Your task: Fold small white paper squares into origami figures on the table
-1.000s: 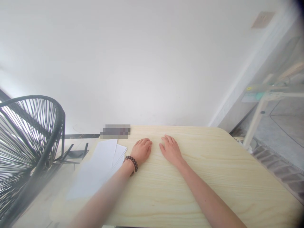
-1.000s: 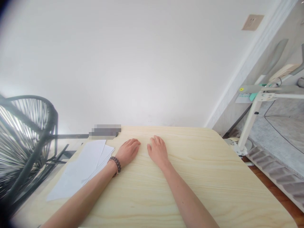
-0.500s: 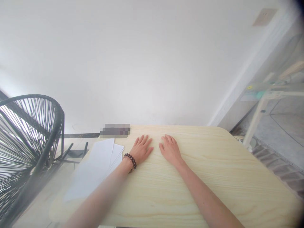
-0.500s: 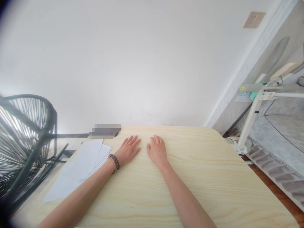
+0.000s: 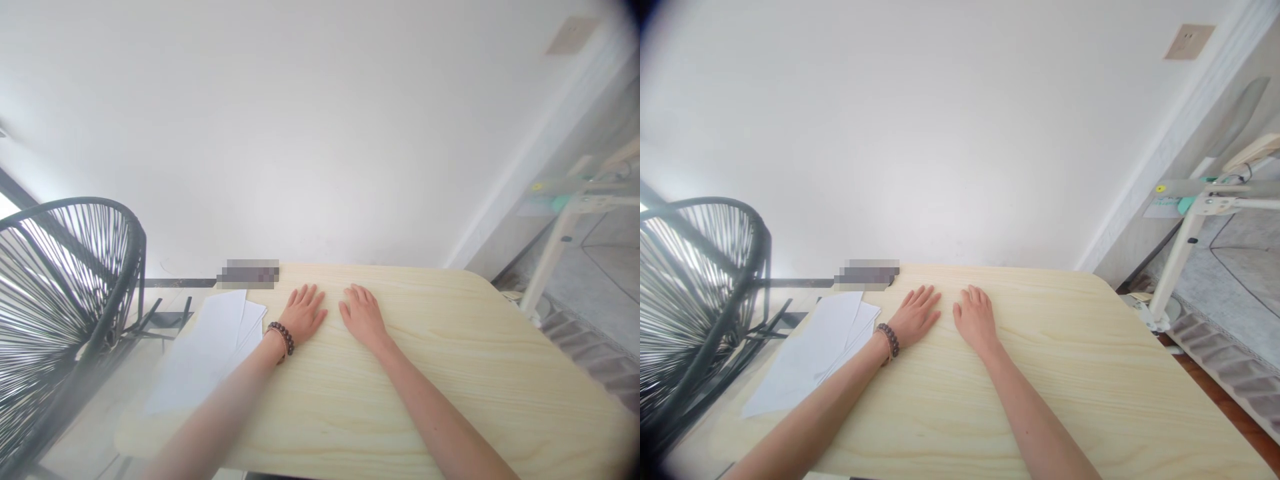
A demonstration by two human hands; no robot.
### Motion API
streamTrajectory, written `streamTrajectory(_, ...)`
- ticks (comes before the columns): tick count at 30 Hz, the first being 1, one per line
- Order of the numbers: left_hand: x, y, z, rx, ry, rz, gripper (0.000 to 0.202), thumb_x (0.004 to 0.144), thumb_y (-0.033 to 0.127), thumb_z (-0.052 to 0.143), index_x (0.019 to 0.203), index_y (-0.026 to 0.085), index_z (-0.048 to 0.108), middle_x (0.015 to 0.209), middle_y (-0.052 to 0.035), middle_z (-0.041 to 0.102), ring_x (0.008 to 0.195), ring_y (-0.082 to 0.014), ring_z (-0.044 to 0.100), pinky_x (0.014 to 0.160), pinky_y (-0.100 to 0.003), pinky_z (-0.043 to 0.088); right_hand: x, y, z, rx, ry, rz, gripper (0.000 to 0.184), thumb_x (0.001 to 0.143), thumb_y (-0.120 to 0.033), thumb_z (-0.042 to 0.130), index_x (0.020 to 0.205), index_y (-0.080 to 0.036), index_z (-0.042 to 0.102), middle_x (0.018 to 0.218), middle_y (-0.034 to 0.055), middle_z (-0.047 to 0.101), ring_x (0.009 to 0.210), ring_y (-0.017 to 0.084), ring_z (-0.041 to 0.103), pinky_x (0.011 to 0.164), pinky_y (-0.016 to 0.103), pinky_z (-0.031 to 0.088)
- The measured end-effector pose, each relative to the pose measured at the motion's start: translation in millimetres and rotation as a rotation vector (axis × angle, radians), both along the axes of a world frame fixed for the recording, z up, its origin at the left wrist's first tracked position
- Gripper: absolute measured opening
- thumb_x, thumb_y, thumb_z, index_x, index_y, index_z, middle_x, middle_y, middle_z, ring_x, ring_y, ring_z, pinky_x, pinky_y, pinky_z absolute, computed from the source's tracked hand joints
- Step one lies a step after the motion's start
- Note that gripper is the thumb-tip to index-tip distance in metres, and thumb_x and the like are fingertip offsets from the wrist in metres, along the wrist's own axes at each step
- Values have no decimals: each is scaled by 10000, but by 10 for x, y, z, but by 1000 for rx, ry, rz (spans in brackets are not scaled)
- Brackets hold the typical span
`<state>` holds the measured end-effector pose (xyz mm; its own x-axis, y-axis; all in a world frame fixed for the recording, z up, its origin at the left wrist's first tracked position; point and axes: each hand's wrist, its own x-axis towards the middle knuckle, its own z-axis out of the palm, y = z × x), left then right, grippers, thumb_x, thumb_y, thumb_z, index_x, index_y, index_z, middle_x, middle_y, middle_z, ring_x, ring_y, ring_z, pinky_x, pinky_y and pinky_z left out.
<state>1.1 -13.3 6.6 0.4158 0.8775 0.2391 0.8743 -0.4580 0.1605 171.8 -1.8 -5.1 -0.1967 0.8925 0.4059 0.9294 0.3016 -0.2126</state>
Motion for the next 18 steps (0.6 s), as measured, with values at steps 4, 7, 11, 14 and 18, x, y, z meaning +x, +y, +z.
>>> streamTrajectory(4,-69,-45,100,-17,37,-32,412,828,387,259,1188,211,355,1289,-84,315,1198,-218,233,964,-428,179,5,-5,0,5,2,-1,342,790,-287,352,1084,-145,453,1152,117,433,1089,214,332,906,377,240)
streamTrajectory(7,-280,-150,262,-53,114,22,405,797,413,317,1146,228,406,1287,-78,315,1184,-234,251,962,-420,179,4,-8,-2,11,5,2,345,789,-289,351,1085,-145,452,1154,115,431,1089,217,331,905,376,243)
streamTrajectory(11,-705,-289,431,-175,212,502,586,727,517,349,1181,147,365,1263,-172,307,1153,-345,251,875,-506,237,6,-7,-6,11,9,8,344,787,-291,352,1077,-138,459,1150,116,432,1090,220,328,909,375,241)
streamTrajectory(14,-961,-303,418,-394,243,668,639,698,579,307,1150,134,388,1253,-196,304,1107,-395,294,783,-547,294,14,-6,-8,7,12,5,346,788,-291,349,1078,-136,457,1155,118,427,1092,221,324,910,378,239)
streamTrajectory(18,-1069,-247,327,-441,208,569,625,712,579,258,1158,156,373,1236,-160,332,1078,-358,343,768,-487,342,21,-12,-2,8,1,4,345,790,-289,346,1077,-134,457,1154,117,428,1092,222,325,910,375,240)
